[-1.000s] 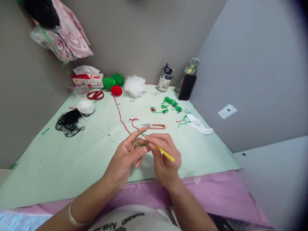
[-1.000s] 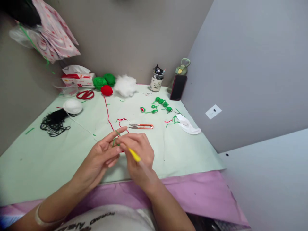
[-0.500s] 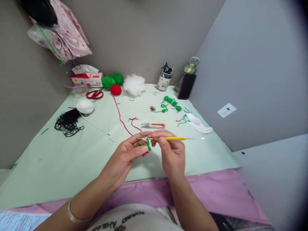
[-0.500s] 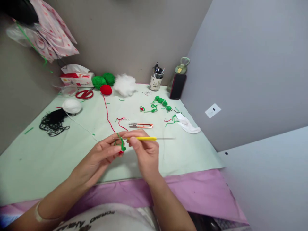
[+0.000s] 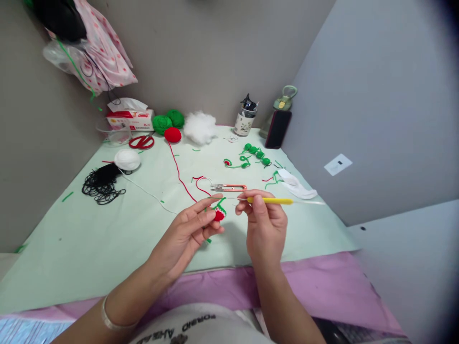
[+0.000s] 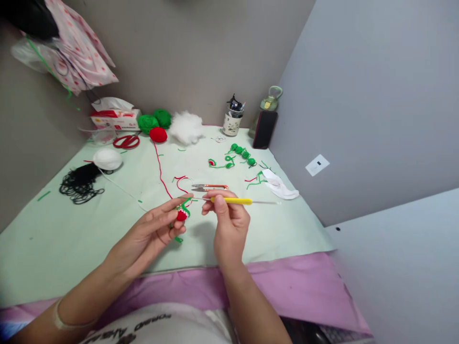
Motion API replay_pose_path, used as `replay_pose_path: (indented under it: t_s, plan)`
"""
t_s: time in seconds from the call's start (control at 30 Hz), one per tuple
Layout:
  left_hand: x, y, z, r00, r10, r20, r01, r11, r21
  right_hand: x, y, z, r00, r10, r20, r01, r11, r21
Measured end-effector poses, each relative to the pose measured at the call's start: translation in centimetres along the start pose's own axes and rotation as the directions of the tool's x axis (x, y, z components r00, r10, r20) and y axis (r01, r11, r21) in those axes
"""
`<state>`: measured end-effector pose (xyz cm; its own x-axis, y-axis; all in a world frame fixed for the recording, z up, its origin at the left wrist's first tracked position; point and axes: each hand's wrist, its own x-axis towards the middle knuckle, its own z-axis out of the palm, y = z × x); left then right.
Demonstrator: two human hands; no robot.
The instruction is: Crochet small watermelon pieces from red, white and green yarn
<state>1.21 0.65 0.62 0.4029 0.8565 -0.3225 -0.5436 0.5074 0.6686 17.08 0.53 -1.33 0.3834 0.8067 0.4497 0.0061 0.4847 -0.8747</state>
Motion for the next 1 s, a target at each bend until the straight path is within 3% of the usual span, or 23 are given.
replay_pose_path:
  t_s: [0.1,0.17,0.33,0.43,0.5,0.67,1.0]
  plan:
    - [-0.2,0.1,0.3,1.0,0.011,-0.018,-0.011,1.0,0.001,-0.5,0.0,0.0,0.943,-0.31,0.118,0.332,0.899,-0.287]
    - [-0.3,0.2,0.4,0.999,0.02,-0.027,-0.02,1.0,-0.006,-0.7,0.0,0.1,0.901,-0.386,0.199,0.434,0.824,-0.365]
    - [-0.4,0.6,0.3,0.997,0.044,-0.067,-0.048,0.998,-0.047,-1.1,-1.0,-0.1,0.958,-0.276,0.074,0.285,0.941,-0.184]
    - [-0.4,0.6,0.3,0.996,0.057,-0.071,-0.061,0.996,-0.061,-1.5,-1.7,-0.2,0.961,-0.235,0.146,0.249,0.965,-0.082]
    - [-0.4,0.6,0.3,0.996,0.06,-0.062,-0.064,0.996,-0.061,-1.8,-1.9,-0.3,0.943,-0.237,0.232,0.268,0.957,-0.112]
    - [-0.3,0.6,0.2,0.995,0.07,-0.077,-0.076,0.995,-0.068,-2.3,-1.8,-0.5,0.864,-0.384,0.326,0.467,0.853,-0.232]
    - [-0.1,0.3,0.1,0.994,0.095,-0.061,-0.1,0.991,-0.091,-2.3,-2.1,-0.2,0.8,-0.477,0.363,0.58,0.77,-0.265]
